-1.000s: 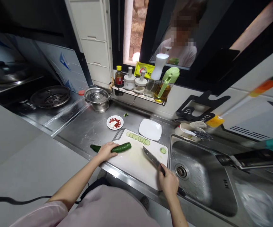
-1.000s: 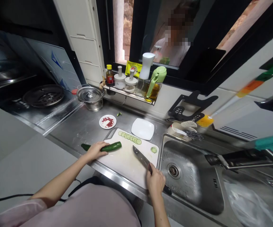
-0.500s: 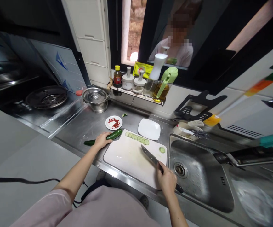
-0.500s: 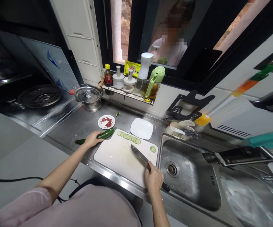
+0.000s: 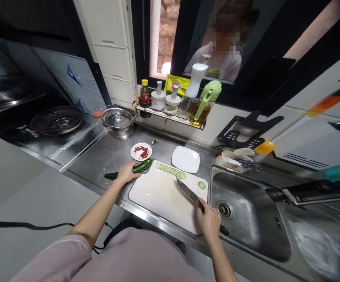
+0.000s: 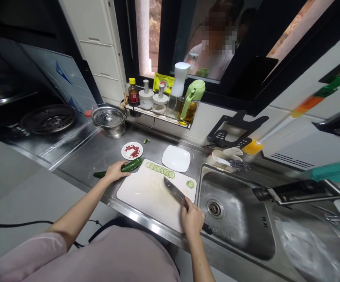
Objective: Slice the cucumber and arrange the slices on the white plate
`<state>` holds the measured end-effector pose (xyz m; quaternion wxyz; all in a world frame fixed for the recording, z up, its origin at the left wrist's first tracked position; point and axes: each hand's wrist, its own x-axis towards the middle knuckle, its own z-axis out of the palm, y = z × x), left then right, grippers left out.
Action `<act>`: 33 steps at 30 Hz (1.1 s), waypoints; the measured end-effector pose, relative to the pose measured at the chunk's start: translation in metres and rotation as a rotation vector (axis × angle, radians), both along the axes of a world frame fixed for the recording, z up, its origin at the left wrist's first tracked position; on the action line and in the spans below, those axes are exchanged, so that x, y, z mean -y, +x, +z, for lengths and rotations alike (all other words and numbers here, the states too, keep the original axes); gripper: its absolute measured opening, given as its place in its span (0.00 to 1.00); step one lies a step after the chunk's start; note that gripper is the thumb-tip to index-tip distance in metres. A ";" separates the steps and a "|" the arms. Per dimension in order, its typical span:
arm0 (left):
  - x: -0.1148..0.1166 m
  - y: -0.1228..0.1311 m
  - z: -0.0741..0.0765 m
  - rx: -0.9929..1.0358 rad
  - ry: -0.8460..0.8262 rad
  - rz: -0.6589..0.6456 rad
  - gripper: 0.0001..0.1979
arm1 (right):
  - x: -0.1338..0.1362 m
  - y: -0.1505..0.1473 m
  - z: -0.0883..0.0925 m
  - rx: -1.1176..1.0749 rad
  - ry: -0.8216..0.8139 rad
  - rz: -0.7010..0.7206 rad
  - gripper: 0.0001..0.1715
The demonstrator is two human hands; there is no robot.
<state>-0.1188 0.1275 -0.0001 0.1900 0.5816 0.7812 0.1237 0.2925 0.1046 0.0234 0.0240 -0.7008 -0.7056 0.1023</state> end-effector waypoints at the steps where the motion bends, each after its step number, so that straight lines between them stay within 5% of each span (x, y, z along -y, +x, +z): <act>1: 0.001 0.002 0.001 -0.002 0.010 0.013 0.36 | -0.001 0.001 0.000 -0.005 0.006 0.001 0.25; 6: 0.010 0.020 0.006 -0.071 0.163 0.118 0.40 | -0.004 0.005 -0.002 -0.032 0.034 0.005 0.26; 10: 0.023 0.057 0.003 -0.127 0.388 0.212 0.29 | -0.005 0.011 -0.005 -0.057 0.034 0.001 0.26; 15: 0.026 0.121 -0.009 0.052 0.410 -0.013 0.18 | -0.006 0.017 -0.006 -0.099 0.056 -0.006 0.25; 22: -0.029 0.181 -0.011 0.146 0.257 -0.279 0.15 | -0.003 0.027 -0.004 -0.150 0.068 -0.098 0.24; 27: -0.069 0.202 -0.005 0.037 0.131 -0.329 0.18 | 0.005 0.036 -0.007 -0.179 0.039 -0.142 0.24; 33: -0.091 0.216 -0.007 -0.013 0.043 -0.430 0.19 | 0.012 0.037 -0.005 -0.179 0.017 -0.178 0.23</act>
